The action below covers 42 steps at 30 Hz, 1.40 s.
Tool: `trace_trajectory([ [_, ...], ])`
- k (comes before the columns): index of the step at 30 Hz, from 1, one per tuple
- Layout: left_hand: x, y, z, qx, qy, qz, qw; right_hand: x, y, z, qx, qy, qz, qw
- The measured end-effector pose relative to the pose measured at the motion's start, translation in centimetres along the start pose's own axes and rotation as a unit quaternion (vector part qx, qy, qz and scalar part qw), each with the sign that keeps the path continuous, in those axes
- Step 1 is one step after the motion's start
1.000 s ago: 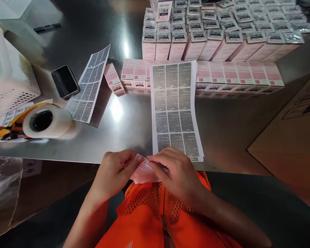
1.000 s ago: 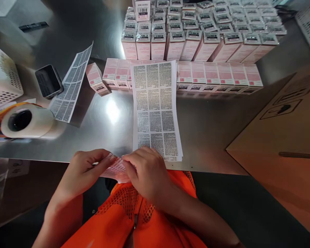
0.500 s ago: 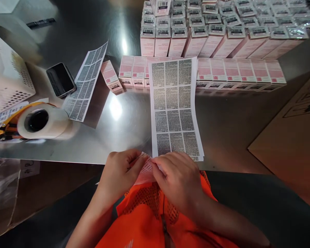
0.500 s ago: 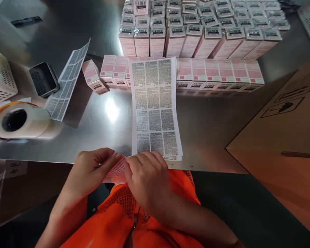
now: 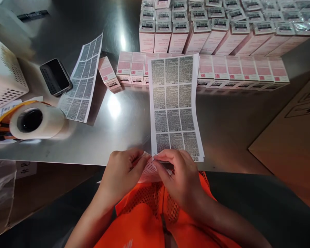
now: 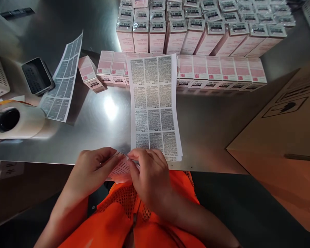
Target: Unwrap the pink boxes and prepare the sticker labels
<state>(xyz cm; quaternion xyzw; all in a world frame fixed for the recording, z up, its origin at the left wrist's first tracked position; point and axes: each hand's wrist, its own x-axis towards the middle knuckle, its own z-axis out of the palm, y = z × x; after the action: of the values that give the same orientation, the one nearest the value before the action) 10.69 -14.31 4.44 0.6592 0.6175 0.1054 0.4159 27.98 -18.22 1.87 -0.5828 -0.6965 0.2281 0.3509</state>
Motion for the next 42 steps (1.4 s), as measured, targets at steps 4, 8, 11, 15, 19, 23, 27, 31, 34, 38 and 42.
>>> trace_trajectory([
  [4,0.2,0.0,0.2,0.0,0.004,0.0,1.0,0.2,-0.5,-0.2,-0.039,0.021,-0.034,0.998],
  [8,0.3,0.0,0.3,0.001,0.001,0.001,1.0,0.1,-1.0,0.1,-0.045,0.025,-0.035,0.998],
  [11,0.4,0.0,0.3,0.008,0.003,0.014,1.0,-0.4,-1.1,0.3,-0.01,0.019,0.006,1.0],
  [15,0.9,-1.0,0.0,0.033,-0.002,0.067,0.997,0.3,0.9,-1.2,0.126,0.073,0.201,0.969],
  [19,1.5,-3.0,0.3,-0.002,-0.069,0.182,0.981,3.0,6.2,-4.3,0.221,0.158,0.319,0.908],
  [23,2.2,-4.3,1.0,0.009,-0.104,0.24,0.965,5.0,10.1,-5.4,0.275,0.12,0.361,0.883],
  [27,2.4,-4.5,1.4,0.013,-0.101,0.237,0.966,5.1,10.7,-4.7,0.249,0.101,0.37,0.889],
  [31,2.4,-4.7,1.5,0.0,-0.106,0.225,0.969,4.9,10.8,-4.3,0.192,0.093,0.357,0.909],
  [34,2.4,-5.0,1.5,0.001,-0.116,0.227,0.967,4.9,10.9,-4.3,0.167,0.093,0.36,0.913],
  [38,2.4,-5.0,1.5,-0.003,-0.11,0.228,0.967,5.0,10.7,-4.2,0.141,0.099,0.354,0.919],
  [42,2.4,-4.8,1.5,-0.002,-0.109,0.225,0.968,4.8,10.3,-3.9,0.12,0.11,0.348,0.923],
])
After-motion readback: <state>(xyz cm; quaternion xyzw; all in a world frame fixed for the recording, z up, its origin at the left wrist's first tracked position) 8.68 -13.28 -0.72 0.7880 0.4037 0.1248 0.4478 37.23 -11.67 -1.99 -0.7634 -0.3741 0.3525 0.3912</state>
